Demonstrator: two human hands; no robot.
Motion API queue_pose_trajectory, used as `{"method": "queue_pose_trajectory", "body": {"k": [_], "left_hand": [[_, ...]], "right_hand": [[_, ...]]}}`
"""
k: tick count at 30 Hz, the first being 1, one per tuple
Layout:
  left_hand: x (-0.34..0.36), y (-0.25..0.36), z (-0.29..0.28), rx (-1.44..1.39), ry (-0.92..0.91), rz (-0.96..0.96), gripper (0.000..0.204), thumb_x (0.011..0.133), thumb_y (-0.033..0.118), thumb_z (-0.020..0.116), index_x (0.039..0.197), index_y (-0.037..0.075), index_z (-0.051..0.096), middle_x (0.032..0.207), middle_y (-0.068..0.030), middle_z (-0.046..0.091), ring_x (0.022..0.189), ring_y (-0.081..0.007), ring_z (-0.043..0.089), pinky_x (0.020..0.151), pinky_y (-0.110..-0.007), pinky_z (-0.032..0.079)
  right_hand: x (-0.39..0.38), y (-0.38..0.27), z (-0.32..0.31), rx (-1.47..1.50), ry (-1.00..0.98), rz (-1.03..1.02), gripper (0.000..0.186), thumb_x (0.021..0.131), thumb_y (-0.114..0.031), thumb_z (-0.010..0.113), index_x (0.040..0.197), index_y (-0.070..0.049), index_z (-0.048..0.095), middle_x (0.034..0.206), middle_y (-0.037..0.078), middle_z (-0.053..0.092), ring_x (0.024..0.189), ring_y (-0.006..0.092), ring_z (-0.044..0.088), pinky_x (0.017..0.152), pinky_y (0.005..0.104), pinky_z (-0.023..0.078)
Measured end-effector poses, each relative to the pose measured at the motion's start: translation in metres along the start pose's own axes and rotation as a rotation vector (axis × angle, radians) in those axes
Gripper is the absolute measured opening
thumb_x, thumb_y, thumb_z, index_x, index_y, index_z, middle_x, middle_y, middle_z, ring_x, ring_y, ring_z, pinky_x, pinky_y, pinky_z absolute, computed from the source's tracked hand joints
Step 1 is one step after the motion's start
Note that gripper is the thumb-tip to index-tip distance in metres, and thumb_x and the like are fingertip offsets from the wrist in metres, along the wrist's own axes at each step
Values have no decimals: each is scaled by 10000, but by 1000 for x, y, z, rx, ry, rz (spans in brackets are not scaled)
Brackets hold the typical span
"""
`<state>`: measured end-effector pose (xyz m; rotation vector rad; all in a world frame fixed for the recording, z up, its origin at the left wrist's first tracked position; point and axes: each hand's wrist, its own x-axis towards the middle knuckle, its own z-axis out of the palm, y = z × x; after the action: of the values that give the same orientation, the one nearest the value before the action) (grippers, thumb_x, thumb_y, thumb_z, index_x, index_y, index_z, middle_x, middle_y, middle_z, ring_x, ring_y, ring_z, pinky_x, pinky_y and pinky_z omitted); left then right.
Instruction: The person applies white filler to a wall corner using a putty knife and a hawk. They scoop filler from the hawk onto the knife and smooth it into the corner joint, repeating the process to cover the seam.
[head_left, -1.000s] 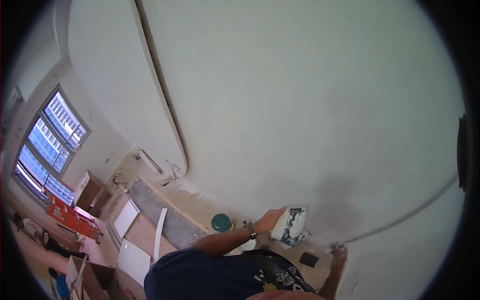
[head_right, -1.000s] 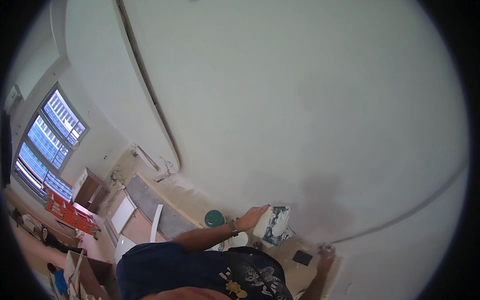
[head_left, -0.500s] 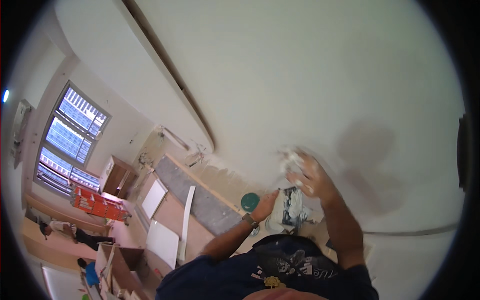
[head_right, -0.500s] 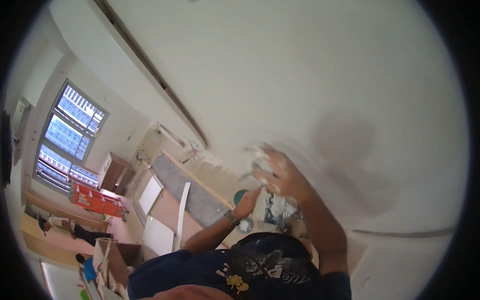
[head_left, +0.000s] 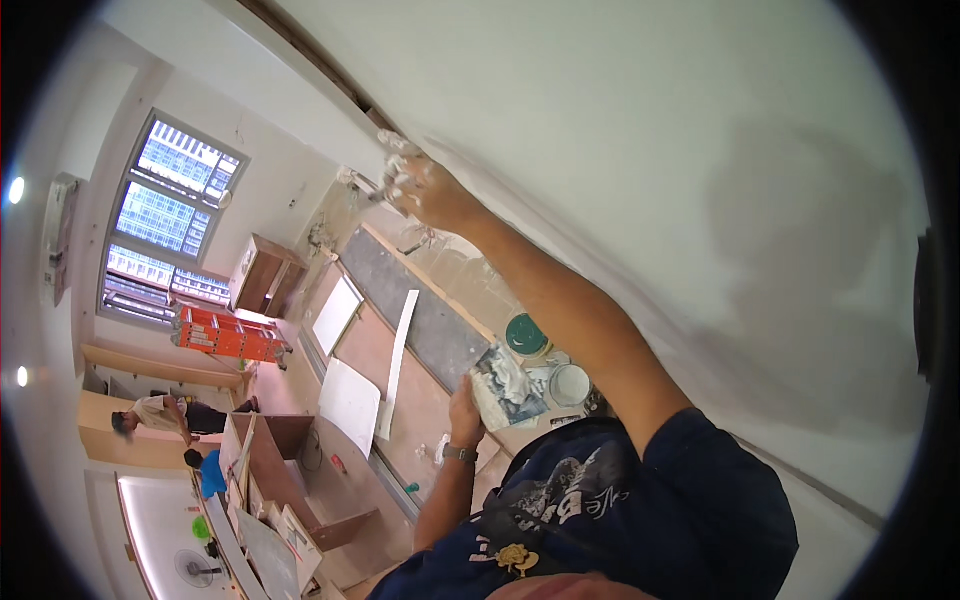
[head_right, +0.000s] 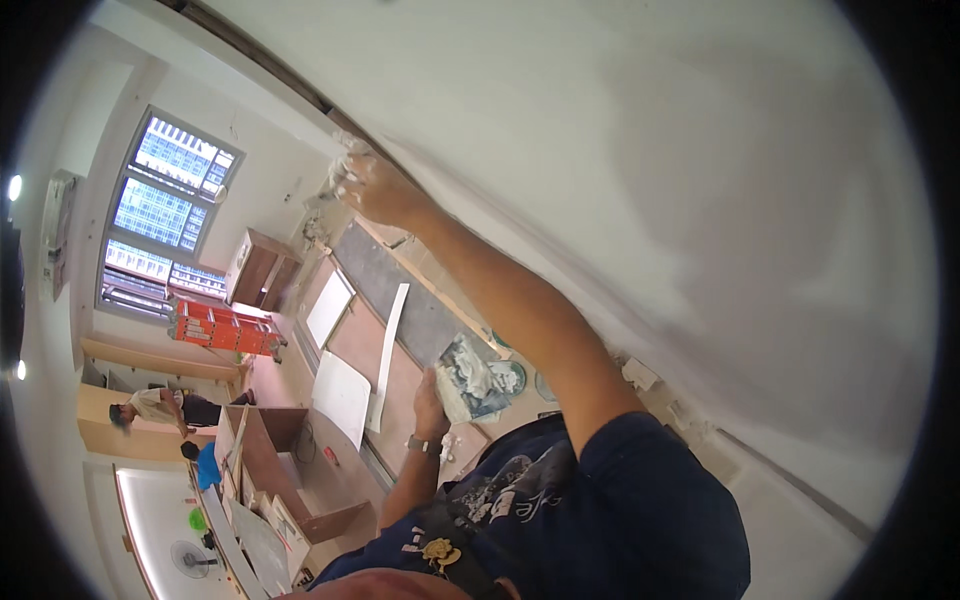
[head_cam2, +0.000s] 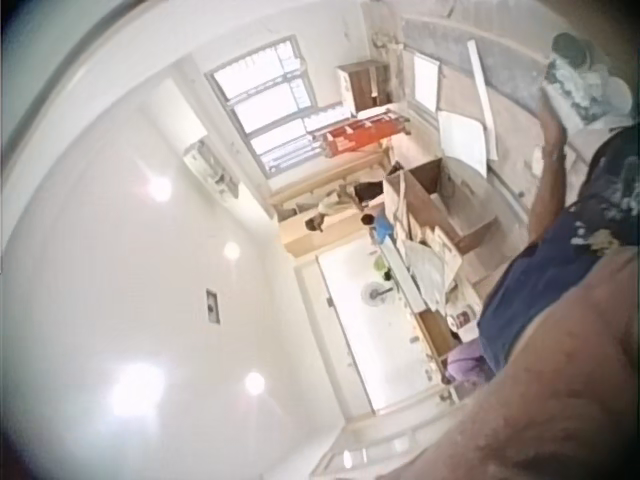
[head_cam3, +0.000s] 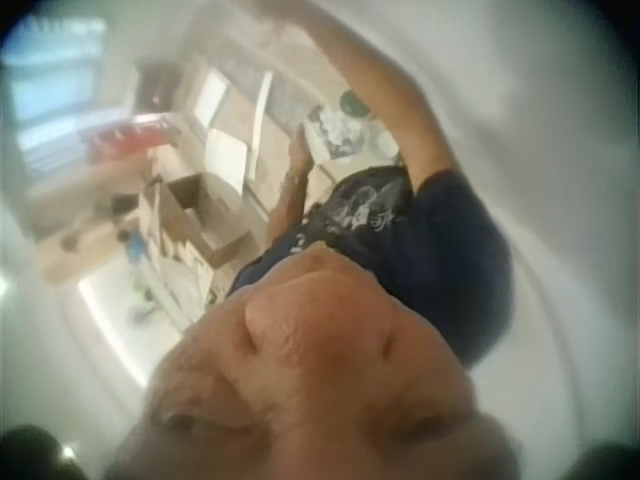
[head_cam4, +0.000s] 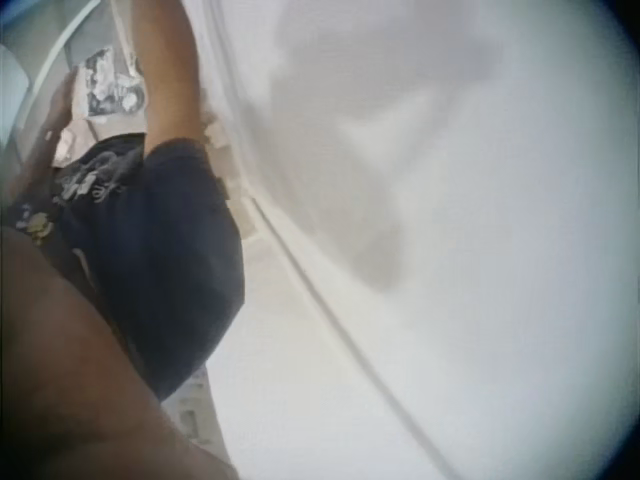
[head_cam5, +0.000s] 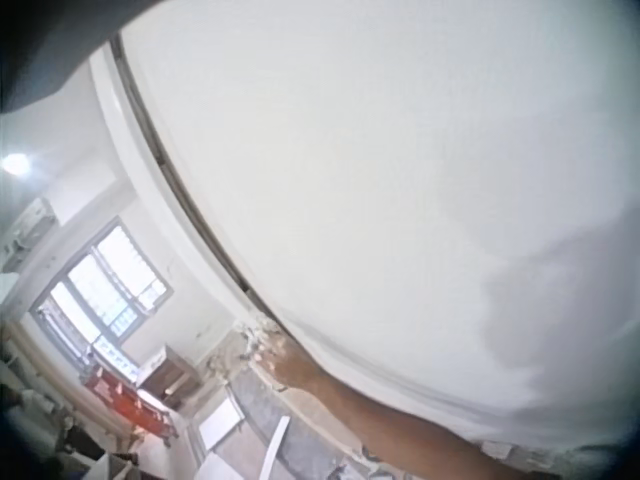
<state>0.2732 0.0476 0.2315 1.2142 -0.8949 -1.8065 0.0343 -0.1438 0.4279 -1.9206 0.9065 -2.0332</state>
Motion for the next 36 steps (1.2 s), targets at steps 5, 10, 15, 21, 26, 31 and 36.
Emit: {"method": "queue_pose_trajectory", "body": {"k": [5,10,15,21,26,31,36], "left_hand": [[-28,4,8,-105,50,53,476,966,357,325,1155,-50,484,1094,-144,583,961,-218,599,866,-335,473],[-37,6,7,-55,113,84,444,964,342,337,1112,-40,510,1033,-127,601,915,-203,607,821,-317,489],[-36,-6,-7,-78,164,100,420,965,330,344,1076,-27,535,998,-105,610,866,-183,614,778,-299,499],[-42,-3,10,-80,171,100,420,968,330,338,1083,-25,532,994,-102,611,873,-176,613,791,-298,496],[-55,-5,12,-77,179,85,425,967,333,336,1093,-27,525,1010,-112,607,881,-186,615,797,-312,499],[-48,-3,24,-95,154,65,416,965,335,344,1077,-17,535,987,-106,614,874,-183,618,793,-318,503],[-56,-17,6,-145,217,93,400,962,333,357,1059,-4,549,971,-96,620,858,-173,619,779,-307,504]], "right_hand": [[44,20,10,9,92,88,165,798,-156,597,892,-21,599,1068,202,541,1098,329,477,901,359,413],[63,33,11,170,37,270,162,799,-158,585,895,-29,607,1165,208,515,1176,305,433,958,348,375],[70,34,11,-177,-78,124,137,819,-174,547,855,-88,648,919,88,595,933,268,561,967,337,391],[71,70,11,-735,17,-396,169,773,-184,561,856,-79,664,899,103,624,1017,295,538,984,377,380],[82,76,28,-39,-109,155,243,757,-219,576,914,-55,662,1012,148,610,1100,318,500,998,366,361],[97,122,19,-380,-132,-24,206,761,-179,569,909,-69,661,1092,152,581,1102,322,501,963,362,387],[91,80,20,-378,-217,-34,263,781,-237,557,954,-71,664,1098,171,567,1078,330,504,956,360,391]]}}
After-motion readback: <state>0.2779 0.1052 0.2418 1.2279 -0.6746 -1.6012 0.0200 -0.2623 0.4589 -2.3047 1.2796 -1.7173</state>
